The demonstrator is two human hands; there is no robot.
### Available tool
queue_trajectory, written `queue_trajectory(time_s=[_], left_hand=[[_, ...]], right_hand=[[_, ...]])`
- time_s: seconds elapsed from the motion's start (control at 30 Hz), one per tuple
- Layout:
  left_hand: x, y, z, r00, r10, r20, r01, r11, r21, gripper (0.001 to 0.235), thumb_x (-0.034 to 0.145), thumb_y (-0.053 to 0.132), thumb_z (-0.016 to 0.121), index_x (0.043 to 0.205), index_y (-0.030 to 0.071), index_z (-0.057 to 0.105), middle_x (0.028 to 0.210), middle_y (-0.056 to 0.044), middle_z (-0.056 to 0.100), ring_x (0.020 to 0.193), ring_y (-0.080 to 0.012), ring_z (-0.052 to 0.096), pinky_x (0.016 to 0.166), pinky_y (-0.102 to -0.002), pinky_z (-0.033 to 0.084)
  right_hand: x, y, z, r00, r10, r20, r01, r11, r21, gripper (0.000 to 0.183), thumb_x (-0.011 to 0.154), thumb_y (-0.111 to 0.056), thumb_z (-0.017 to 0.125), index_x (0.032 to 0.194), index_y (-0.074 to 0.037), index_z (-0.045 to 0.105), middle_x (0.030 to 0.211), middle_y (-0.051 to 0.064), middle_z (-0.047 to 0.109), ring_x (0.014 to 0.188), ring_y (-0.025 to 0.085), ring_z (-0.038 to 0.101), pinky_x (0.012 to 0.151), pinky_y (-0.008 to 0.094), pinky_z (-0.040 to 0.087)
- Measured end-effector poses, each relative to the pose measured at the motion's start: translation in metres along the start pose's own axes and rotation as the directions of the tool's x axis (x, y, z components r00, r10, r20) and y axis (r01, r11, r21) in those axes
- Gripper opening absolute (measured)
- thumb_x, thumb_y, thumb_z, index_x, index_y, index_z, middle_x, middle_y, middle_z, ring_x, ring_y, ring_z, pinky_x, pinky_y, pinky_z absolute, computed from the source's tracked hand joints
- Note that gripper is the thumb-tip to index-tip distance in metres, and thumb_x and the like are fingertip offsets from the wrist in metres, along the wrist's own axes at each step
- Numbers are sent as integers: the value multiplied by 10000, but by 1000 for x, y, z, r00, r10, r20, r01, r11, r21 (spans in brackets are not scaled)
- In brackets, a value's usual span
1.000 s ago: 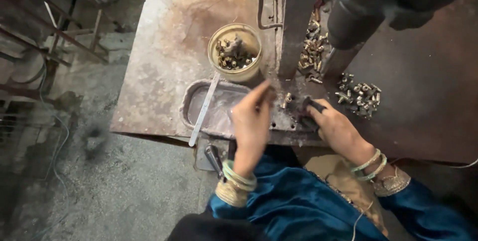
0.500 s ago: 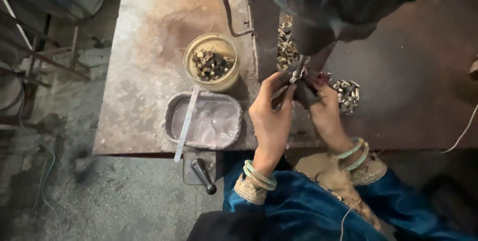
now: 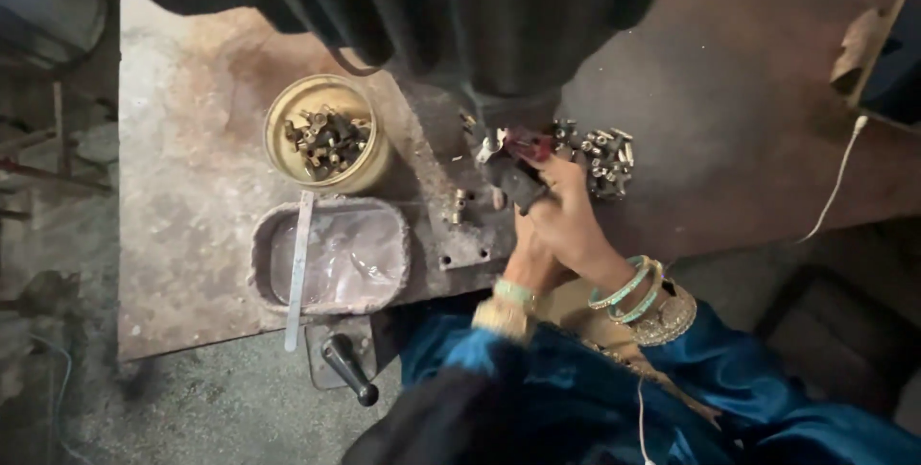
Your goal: The person sits at a bench drill press and threads small brass fittings one at a time, holding each part under the rotating tool and working it onto the bit. Finished pieces are placed in a pile on the bench and a container of completed fittings sits nearby.
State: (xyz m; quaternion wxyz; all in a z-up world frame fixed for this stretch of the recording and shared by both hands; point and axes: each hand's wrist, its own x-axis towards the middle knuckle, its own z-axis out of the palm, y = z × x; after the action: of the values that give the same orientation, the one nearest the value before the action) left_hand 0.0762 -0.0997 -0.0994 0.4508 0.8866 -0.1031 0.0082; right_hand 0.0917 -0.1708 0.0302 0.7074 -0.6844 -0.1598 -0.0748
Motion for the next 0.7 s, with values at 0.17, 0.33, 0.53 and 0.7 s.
queue_trajectory(time_s=[0.17,0.33,0.53,0.7], left_hand=[[0,40,-45,996,83,-14,-84,995,-49,212,859,128,702,1040,34,645,1128,-175,636,1056,-369,640,866,-434,535],[-38,89,-130,999,8,-36,-19,950,-311,380,809,-56,619,1173,31,686,1091,-177,624,985,-355,679,804,-414,577],[-33,70,-170,988,151,-16,-134,916,378,276,651,17,743,889,19,605,888,-187,624,884,-423,597,768,-505,501],[-6,57,-138,978,207,-28,-169,864,475,270,710,33,735,947,9,609,944,-186,621,888,-389,615,756,-456,535]], right_hand=[[25,6,-29,992,-92,91,105,984,-145,561,761,145,500,1316,86,553,1239,138,634,1201,232,590,1048,326,436],[69,9,-56,836,276,474,-346,936,66,318,965,3,643,1281,-5,672,1121,53,724,1012,153,671,914,318,554],[89,-25,-53,734,276,620,-335,942,-23,294,954,-23,623,1238,1,695,1050,70,747,921,148,700,875,316,576],[89,-23,-55,741,277,612,-311,949,-53,297,948,-1,615,1231,8,703,1032,73,743,915,146,689,857,315,565]])
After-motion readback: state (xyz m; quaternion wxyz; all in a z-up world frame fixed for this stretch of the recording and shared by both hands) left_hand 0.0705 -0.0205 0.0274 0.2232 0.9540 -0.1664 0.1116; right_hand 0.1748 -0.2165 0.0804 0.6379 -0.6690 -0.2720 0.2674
